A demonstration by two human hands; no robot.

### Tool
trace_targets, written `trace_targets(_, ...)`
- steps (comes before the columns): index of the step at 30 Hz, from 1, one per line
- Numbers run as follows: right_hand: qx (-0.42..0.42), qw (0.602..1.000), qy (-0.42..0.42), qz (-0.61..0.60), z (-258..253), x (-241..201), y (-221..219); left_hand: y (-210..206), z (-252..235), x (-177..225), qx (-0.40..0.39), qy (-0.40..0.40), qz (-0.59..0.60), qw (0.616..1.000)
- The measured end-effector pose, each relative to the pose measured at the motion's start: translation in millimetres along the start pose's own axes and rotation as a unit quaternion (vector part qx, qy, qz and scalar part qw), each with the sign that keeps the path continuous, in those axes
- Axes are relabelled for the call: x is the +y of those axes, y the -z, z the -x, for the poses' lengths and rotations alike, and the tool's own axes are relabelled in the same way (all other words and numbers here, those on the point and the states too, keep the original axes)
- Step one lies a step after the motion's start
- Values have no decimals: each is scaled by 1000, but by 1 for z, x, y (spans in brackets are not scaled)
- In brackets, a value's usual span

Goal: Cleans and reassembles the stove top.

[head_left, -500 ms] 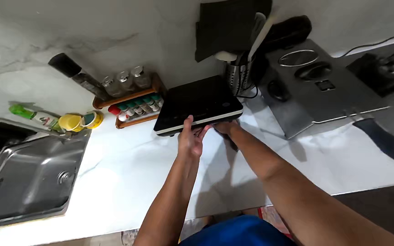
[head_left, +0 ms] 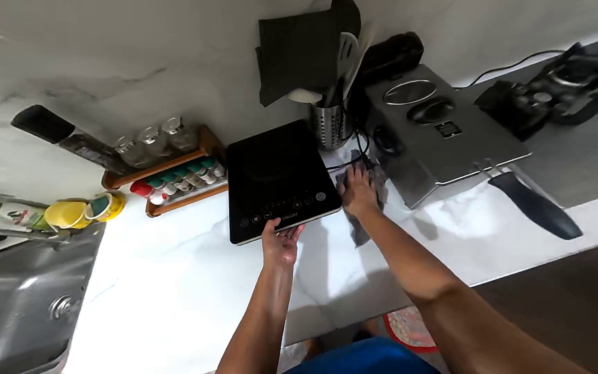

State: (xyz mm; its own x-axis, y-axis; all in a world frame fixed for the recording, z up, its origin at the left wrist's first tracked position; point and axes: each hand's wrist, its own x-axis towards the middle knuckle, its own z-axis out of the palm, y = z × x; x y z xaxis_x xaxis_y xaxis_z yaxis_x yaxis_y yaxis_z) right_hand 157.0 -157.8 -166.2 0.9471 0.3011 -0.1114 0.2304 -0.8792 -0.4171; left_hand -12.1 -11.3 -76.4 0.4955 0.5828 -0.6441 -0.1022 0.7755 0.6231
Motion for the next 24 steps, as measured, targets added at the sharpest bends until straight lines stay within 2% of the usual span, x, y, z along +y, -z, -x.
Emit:
trace_targets(2, 6, 1000, 16, 22, 59, 23, -6, 8, -11, -8, -1, 7, -5, 1000)
trace_targets(5, 83, 991, 77, 71, 162, 62, -20, 15, -18, -16, -3, 0, -19, 1000)
trace_targets(7, 97, 986, 96, 98, 205, 76, -18, 18, -21, -20, -13, -12, -33, 999)
trace_targets(9, 71, 989, 89, 97, 209, 78, -11, 24, -22, -23, -21, -26, -61, 998)
trace_targets(12, 36, 996, 54, 68, 151, 66, 8, 32, -23, -15, -49, -6, -131, 990)
trace_targets(15, -24, 999, -11, 48, 93, 42, 22, 47, -17, -1, -108, 62, -257, 958)
trace_targets(17, -14, 999, -13, 36, 90, 29, 14, 50, -5, 1, -154, 85, -309, 935)
trace_targets(19, -36, 996, 78, 24, 122, 19, 0, 49, 10, -11, -189, 77, -331, 921)
trace_targets(21, -81, 973, 215, -4, 173, 22, -18, 53, 19, -33, -210, 64, -326, 919)
trace_targets(23, -89, 950, 297, -20, 199, 50, -17, 56, 26, -50, -207, 49, -327, 921)
trace_targets(24, -72, 953, 293, -21, 199, 76, -6, 57, 29, -55, -198, 45, -332, 921)
